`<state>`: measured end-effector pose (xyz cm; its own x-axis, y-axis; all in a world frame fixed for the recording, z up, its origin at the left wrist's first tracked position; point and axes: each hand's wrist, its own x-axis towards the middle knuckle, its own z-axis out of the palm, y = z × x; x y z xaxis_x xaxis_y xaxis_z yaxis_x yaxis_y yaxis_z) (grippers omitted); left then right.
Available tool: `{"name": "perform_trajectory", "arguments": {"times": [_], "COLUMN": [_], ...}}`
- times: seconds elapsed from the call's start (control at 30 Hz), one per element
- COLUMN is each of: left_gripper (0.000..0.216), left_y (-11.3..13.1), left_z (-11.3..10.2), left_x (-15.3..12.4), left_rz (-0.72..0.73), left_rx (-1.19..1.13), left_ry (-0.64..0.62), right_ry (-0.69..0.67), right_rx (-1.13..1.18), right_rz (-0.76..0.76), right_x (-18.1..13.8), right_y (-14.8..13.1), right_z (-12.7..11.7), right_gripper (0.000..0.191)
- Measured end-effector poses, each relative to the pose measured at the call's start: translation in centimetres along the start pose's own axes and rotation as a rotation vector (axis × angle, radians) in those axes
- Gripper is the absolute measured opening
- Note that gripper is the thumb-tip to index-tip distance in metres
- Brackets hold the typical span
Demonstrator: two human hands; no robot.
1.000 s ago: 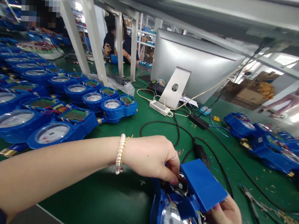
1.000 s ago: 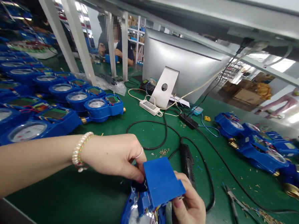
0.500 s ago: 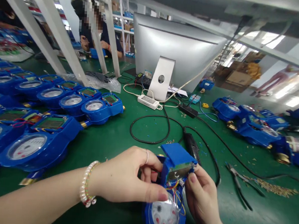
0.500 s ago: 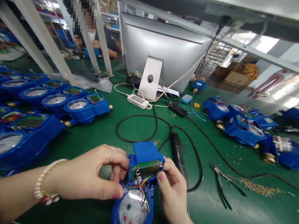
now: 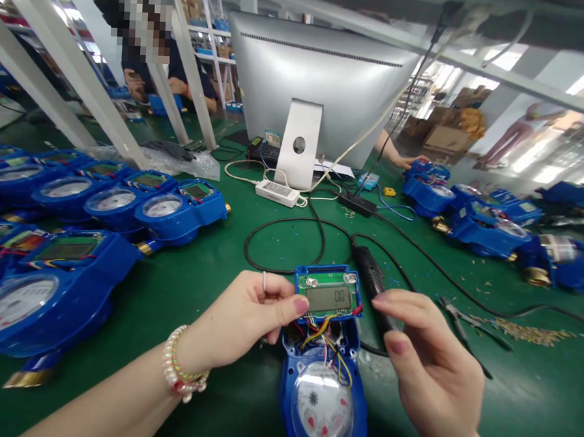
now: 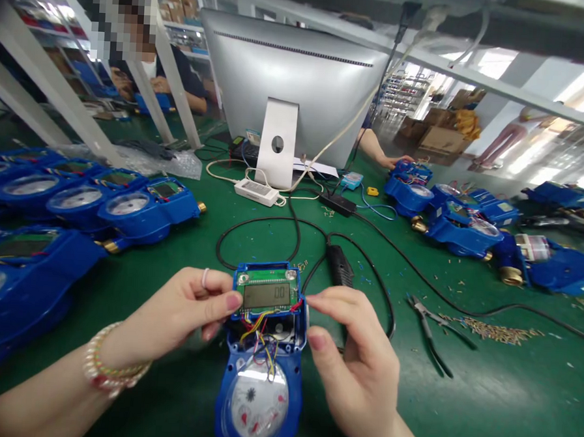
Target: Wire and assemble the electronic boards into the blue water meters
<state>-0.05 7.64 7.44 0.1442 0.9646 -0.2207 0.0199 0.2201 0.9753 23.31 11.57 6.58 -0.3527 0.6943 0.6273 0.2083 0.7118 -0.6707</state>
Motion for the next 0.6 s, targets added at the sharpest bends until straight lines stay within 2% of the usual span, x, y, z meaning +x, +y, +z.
{"name": "perform_trajectory", "arguments": {"times": [0.13, 0.23, 0.3, 0.4, 0.6], "left_gripper": [0.039, 0.040, 0.040, 0.041, 0.041], "left_y": [-0.8, -0.8, -0.8, -1.2, -2.1], "left_z": [0.2, 0.6, 0.9, 0.9, 0.9], "left_x": [0.2, 0.1, -0.1, -0.2, -0.1], "left_rz": [0.029, 0.057, 0.087, 0.083, 0.055], "left_rx": [-0.014, -0.038, -0.061, -0.108, -0.226], "left_ry": [0.073, 0.114, 0.128, 0.155, 0.170], "right_ry": [-0.155, -0.110, -0.094, -0.146, -0.171], "right_rx": [-0.231, -0.409, -0.475, -0.510, -0.443], "right_rz": [-0.320, -0.559, -0.637, -0.612, -0.375], "right_x": [0.1, 0.0, -0.1, -0.2, -0.1], "right_y": [-2.0, -2.5, -2.2, -1.7, -1.1], "right_z": [-0.2, 0.8, 1.5, 1.8, 1.8], "right_gripper": [0.020, 0.014, 0.014, 0.020, 0.013]}}
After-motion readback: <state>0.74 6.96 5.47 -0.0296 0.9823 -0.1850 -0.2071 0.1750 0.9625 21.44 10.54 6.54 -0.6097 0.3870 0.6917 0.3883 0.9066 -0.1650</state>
